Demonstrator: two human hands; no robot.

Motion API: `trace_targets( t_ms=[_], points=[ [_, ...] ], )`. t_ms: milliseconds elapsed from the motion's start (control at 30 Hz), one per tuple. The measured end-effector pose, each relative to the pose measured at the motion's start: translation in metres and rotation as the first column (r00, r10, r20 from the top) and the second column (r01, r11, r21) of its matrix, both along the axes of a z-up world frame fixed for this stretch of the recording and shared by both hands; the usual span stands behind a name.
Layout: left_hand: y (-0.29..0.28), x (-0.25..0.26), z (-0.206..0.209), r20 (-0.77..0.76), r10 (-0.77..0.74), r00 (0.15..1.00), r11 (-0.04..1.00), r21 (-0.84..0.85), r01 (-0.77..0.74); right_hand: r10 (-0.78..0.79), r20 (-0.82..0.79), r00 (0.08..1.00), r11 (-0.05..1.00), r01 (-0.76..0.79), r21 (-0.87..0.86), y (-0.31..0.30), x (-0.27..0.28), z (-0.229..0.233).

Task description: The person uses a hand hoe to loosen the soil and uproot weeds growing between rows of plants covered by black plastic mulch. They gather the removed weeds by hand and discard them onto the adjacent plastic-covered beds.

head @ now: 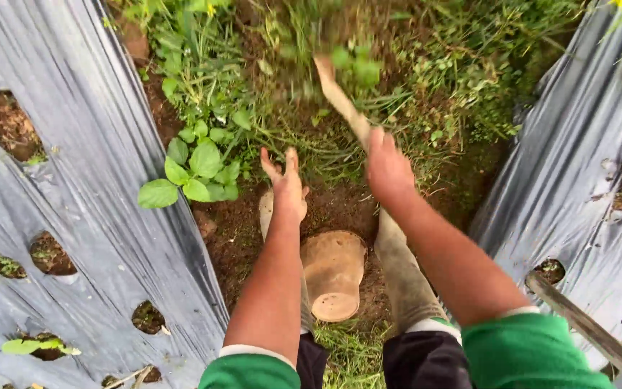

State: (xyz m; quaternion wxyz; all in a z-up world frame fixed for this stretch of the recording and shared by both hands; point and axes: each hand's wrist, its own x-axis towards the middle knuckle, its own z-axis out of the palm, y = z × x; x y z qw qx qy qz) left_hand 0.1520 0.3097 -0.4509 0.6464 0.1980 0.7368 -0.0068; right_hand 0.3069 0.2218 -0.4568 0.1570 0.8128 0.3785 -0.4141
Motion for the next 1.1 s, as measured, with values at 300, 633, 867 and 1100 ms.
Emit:
trace_targets(
  t_ms=[300,633,867,1100],
  points=[
    [0.017,0.006,-0.057,-0.084,-0.105,0.991,0.953,0.276,0.125,-0.083,-0.113,0.99,0.986,0.065,-0.155,-0.147,-0.025,0.005],
    [0.047,0.037,-0.047,-0.36,-0.449,0.818,0.724,0.39,0.569,-0.912,0.019,0.411,0.403,0.884,0.235,-0.2,-0.075,0.051],
    [-0.012,0.001,-0.025,-0.269,-0.248,0.93,0.928,0.211,0.309,-0.994,0.11,-0.015,-0.016,1.0,-0.003,-0.12,-0.094,-0.008],
    [0.01,-0.002,-0.004,-0.166,-0.143,0.976,0.98,0.115,0.163,-0.995,-0.095,-0.03,-0.024,0.998,-0.058,-0.038,-0.104,0.036]
  ],
)
